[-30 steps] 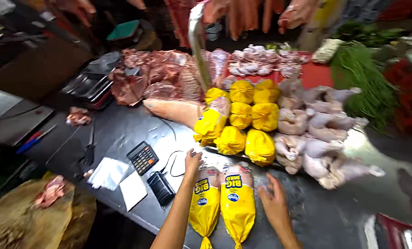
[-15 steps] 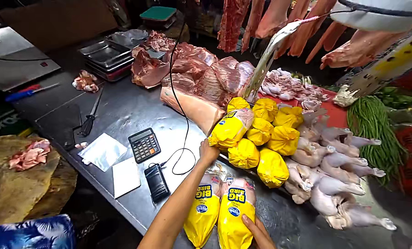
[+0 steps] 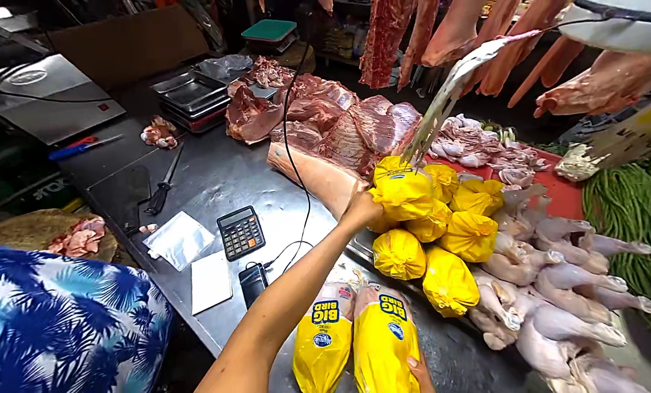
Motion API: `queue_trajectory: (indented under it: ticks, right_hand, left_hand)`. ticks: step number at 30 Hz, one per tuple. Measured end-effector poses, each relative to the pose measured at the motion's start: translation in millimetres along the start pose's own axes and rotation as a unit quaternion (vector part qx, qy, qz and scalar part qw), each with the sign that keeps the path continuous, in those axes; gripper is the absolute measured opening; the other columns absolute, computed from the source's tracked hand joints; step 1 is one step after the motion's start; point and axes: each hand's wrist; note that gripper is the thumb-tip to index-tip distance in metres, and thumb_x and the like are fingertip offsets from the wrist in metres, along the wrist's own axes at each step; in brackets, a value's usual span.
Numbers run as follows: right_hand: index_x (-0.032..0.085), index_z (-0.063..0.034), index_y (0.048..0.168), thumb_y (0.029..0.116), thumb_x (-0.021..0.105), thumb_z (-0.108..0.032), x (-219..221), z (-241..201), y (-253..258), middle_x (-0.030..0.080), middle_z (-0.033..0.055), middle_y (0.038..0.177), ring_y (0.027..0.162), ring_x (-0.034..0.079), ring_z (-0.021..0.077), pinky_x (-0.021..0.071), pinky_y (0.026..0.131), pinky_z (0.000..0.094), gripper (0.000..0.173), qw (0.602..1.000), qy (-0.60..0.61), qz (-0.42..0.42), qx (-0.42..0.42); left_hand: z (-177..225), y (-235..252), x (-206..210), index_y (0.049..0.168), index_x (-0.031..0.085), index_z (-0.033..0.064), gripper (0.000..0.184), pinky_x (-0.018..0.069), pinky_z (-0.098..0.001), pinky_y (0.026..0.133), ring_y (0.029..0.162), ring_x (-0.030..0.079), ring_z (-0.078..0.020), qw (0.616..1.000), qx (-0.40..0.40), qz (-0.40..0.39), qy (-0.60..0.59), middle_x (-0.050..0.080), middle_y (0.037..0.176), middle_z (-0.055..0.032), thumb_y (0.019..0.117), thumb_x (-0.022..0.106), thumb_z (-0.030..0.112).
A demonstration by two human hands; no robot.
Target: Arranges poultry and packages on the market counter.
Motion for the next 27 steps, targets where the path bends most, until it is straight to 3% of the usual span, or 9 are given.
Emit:
queue_trajectory:
  ticks: [3,6,9,12,16,19,22,24,27]
  right_hand:
    - [0.031,-0.0047,0.145,0.0812,0.074,-0.041,21,-16,-1,0.068,0.0020,0.111,0.096,0.070,0.0055,0.0611,0.084,0.0269,0.085,0.997,0.052,-0.051,0.005]
    - [0.044,-0.0037,0.138,0.0768,0.080,-0.046,67,-29,9,0.073,0.0052,0.103,0.091,0.073,0.0104,0.0629,0.079,0.0300,0.082,0.993,0.079,-0.083,0.018]
    - [0.047,-0.0045,0.137,0.0798,0.070,-0.040,124,-18,44,0.072,0.0075,0.103,0.090,0.073,0.0115,0.0629,0.077,0.0306,0.070,0.990,0.117,-0.077,0.033]
    - [0.043,-0.0069,0.145,0.0956,0.055,-0.029,163,2,87,0.063,0.0171,0.125,0.110,0.066,0.0249,0.0578,0.090,0.0455,0.056,0.982,0.185,-0.032,0.033]
    - [0.050,-0.0088,0.136,0.1033,0.049,-0.032,192,-18,105,0.062,0.0164,0.122,0.107,0.066,0.0283,0.0583,0.082,0.0505,0.040,0.972,0.221,0.074,0.034]
    - [0.052,-0.0080,0.137,0.1028,0.053,-0.036,200,-39,110,0.062,0.0182,0.125,0.106,0.066,0.0319,0.0576,0.081,0.0526,0.044,0.970,0.200,0.119,0.075]
    - [0.053,-0.0068,0.137,0.1013,0.061,-0.034,209,-40,115,0.063,0.0199,0.124,0.105,0.067,0.0341,0.0587,0.079,0.0532,0.045,0.970,0.180,0.152,0.064]
    - [0.055,-0.0053,0.136,0.1020,0.062,-0.035,211,-34,113,0.064,0.0199,0.122,0.103,0.067,0.0335,0.0593,0.079,0.0529,0.046,0.973,0.154,0.169,0.032]
    - [0.051,-0.0079,0.141,0.1050,0.052,-0.047,218,-35,117,0.062,0.0180,0.127,0.108,0.066,0.0317,0.0582,0.083,0.0520,0.054,0.981,0.134,0.140,0.011]
  left_hand:
    - [25,14,-1,0.105,0.067,-0.0076,0.029,0.0532,-0.0580,0.089,0.106,0.065,-0.0392,0.998,0.019,-0.012,0.051,0.065,0.113,-0.0275,0.0942,0.063,0.019]
    - [45,20,-2,0.108,0.064,-0.0076,0.030,0.0565,-0.0568,0.082,0.101,0.067,-0.0394,0.995,-0.007,-0.035,0.096,0.064,0.113,-0.0285,0.0952,0.062,0.020]
    - [57,22,-6,0.108,0.064,-0.0064,0.031,0.0566,-0.0558,0.077,0.095,0.068,-0.0383,0.987,-0.017,-0.054,0.151,0.065,0.109,-0.0275,0.0949,0.062,0.021]
    - [62,21,-13,0.104,0.064,-0.0071,0.029,0.0534,-0.0582,0.080,0.097,0.066,-0.0392,0.975,0.004,-0.079,0.206,0.065,0.107,-0.0270,0.0955,0.061,0.020]
    - [33,20,-35,0.115,0.066,-0.0068,0.035,0.0497,-0.0570,0.097,0.112,0.063,-0.0376,0.976,0.076,-0.103,0.176,0.065,0.119,-0.0269,0.1008,0.061,0.025]
    - [-8,-7,-58,0.120,0.066,-0.0031,0.045,0.0484,-0.0555,0.103,0.118,0.061,-0.0352,0.993,0.054,-0.049,0.097,0.063,0.126,-0.0239,0.1010,0.062,0.037]
    - [-59,-35,-61,0.128,0.064,0.0036,0.060,0.0558,-0.0514,0.090,0.102,0.068,-0.0281,0.995,-0.063,-0.075,-0.010,0.069,0.112,-0.0184,0.1048,0.044,0.056]
    - [-73,-40,-52,0.120,0.067,0.0050,0.060,0.0565,-0.0477,0.081,0.090,0.068,-0.0235,0.990,-0.084,-0.085,-0.073,0.070,0.101,-0.0144,0.1056,0.041,0.057]
    - [-72,-23,-46,0.109,0.070,0.0008,0.060,0.0560,-0.0500,0.085,0.091,0.069,-0.0248,0.991,-0.076,-0.056,-0.090,0.070,0.099,-0.0161,0.1049,0.044,0.055]
Point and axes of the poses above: each hand's wrist, its own y-axis towards the middle knuckle, its own x-axis out of the palm, z = x × y
